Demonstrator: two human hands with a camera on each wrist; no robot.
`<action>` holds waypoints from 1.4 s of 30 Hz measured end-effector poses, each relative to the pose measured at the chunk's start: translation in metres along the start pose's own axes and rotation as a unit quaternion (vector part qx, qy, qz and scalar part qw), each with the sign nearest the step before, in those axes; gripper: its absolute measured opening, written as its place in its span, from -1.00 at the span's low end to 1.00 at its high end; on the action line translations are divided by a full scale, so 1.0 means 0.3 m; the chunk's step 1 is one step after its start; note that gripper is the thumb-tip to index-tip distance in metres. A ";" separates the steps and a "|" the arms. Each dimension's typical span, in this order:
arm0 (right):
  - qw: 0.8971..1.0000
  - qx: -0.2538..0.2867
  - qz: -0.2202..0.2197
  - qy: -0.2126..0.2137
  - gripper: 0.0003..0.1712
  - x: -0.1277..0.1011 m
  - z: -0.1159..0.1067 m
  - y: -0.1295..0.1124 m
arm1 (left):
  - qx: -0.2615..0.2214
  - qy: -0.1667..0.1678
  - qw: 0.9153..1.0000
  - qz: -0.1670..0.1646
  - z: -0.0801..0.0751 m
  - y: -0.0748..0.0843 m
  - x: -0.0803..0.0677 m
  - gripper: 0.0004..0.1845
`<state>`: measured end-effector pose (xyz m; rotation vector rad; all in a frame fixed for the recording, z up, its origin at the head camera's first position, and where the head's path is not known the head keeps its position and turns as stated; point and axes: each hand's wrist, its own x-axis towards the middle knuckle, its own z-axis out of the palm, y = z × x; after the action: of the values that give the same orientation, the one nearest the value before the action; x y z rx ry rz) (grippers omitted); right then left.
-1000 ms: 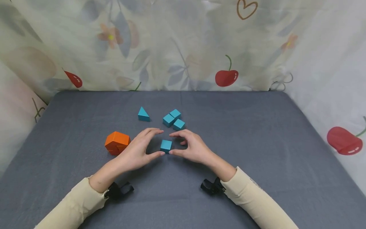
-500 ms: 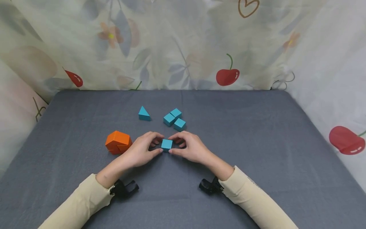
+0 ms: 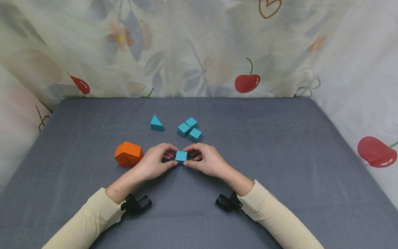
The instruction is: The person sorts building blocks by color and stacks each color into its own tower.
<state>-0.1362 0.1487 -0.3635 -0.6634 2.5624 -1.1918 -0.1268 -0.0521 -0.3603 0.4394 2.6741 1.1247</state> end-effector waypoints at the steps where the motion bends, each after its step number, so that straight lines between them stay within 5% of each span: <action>1: 1.000 0.001 0.000 0.000 -0.57 0.000 0.000 0.002 | 0.000 0.000 1.000 0.000 0.001 0.001 0.001 -0.68; 42: 0.997 0.059 0.028 0.028 -0.54 -0.069 -0.087 0.093 | -0.004 -0.010 1.000 0.011 0.090 0.086 0.085 -0.67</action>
<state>-0.1370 0.1919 -0.3679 -0.5343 2.5136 -1.3497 -0.1375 -0.0082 -0.3620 0.4767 2.6528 1.1288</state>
